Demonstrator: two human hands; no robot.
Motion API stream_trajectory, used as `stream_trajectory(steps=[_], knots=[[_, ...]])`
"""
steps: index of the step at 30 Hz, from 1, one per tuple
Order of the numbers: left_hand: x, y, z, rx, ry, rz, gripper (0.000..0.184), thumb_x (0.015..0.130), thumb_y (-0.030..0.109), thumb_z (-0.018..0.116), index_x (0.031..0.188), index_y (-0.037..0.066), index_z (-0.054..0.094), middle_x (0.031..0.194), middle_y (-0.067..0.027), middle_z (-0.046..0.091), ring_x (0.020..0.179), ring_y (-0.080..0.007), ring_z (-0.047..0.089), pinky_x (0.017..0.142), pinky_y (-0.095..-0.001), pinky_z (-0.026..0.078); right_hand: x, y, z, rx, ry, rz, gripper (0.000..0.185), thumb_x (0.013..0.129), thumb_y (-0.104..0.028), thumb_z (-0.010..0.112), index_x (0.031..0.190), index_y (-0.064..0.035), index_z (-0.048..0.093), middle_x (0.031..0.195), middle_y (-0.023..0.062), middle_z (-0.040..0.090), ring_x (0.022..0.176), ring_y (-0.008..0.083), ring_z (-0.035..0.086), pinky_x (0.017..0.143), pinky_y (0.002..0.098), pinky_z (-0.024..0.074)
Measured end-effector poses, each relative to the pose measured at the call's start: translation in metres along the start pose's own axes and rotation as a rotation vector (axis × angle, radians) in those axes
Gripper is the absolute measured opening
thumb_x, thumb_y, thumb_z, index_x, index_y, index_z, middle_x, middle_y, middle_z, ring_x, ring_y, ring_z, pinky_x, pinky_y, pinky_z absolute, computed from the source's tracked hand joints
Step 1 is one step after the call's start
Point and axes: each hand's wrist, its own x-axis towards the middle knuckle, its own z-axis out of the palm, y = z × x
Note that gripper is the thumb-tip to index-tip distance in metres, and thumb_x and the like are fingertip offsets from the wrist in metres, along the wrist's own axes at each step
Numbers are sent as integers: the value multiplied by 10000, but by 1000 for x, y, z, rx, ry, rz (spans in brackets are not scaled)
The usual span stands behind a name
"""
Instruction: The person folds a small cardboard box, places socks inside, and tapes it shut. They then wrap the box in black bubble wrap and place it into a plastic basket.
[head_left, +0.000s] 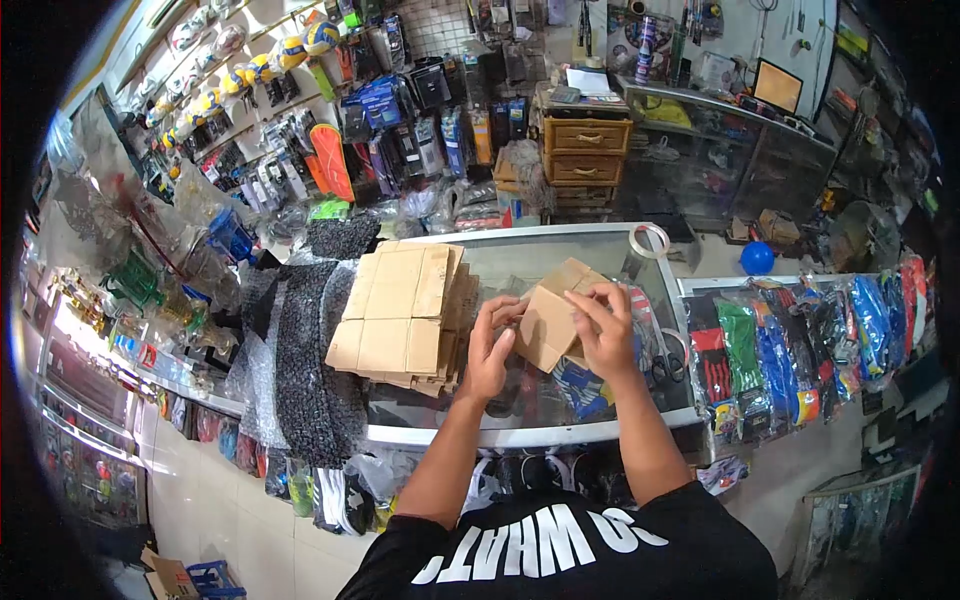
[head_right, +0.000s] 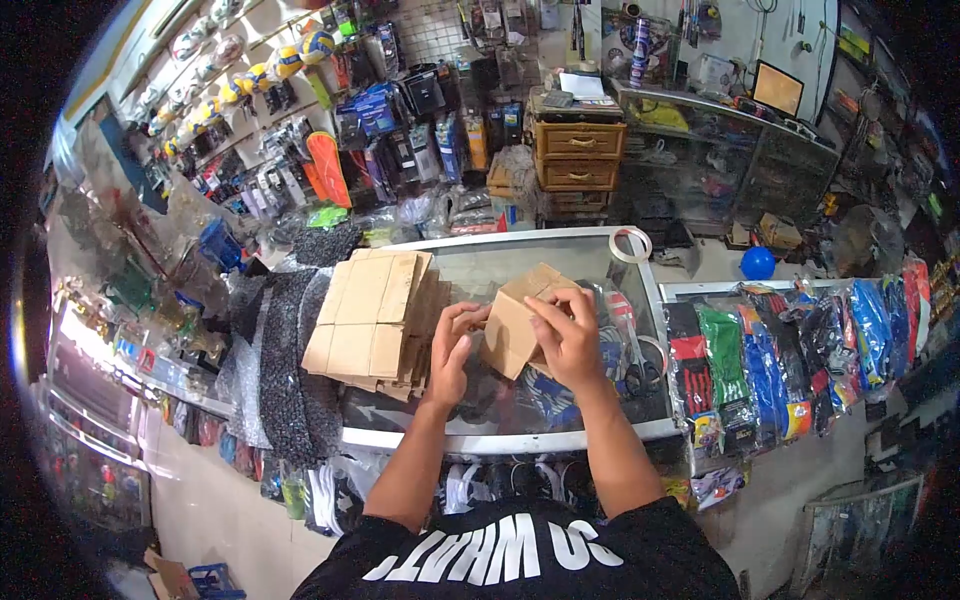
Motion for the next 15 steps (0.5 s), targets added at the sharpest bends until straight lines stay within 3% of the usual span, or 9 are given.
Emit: stream_trajectory(steps=[2,4,8,11,13,15], knots=[[-3,3,1,-9,-7,-19,660,1015,392,654,1495,-10,444,1462,-219,635,1374,-312,574,1186,-469,389,1,2,-3,39,36,-7,226,974,-104,725,1179,-67,814,1069,100,629,1029,294,579,849,393,501],[-3,4,2,89,-47,76,628,961,220,661,1503,-25,459,1563,-244,525,1443,-334,537,1255,-481,367,-1,7,-3,180,63,96,202,985,-101,709,1152,-47,808,1069,111,630,999,309,597,864,404,510],[-1,12,5,80,-116,75,684,946,215,688,1535,-25,437,1628,-247,455,1496,-356,494,1290,-502,325,6,-5,-9,143,55,10,239,946,-121,773,1159,-14,765,1174,155,692,1081,332,668,932,406,533],[-1,12,8,80,-137,103,726,955,240,690,1568,-25,406,1638,-242,456,1511,-365,475,1284,-502,327,4,7,-2,173,59,1,292,911,-123,812,1166,0,742,1177,174,719,1082,342,690,946,399,538],[-2,11,10,98,-81,84,838,966,433,718,1607,38,349,1690,-248,423,1544,-350,424,1288,-505,272,-1,11,1,196,97,81,291,935,-132,802,1186,-2,734,1151,151,730,1064,308,694,942,389,540],[0,10,7,147,-14,124,844,968,437,714,1615,46,339,1701,-248,406,1560,-349,399,1293,-502,256,-5,12,2,220,131,157,291,958,-140,793,1206,-3,727,1125,128,740,1047,273,697,939,379,542]])
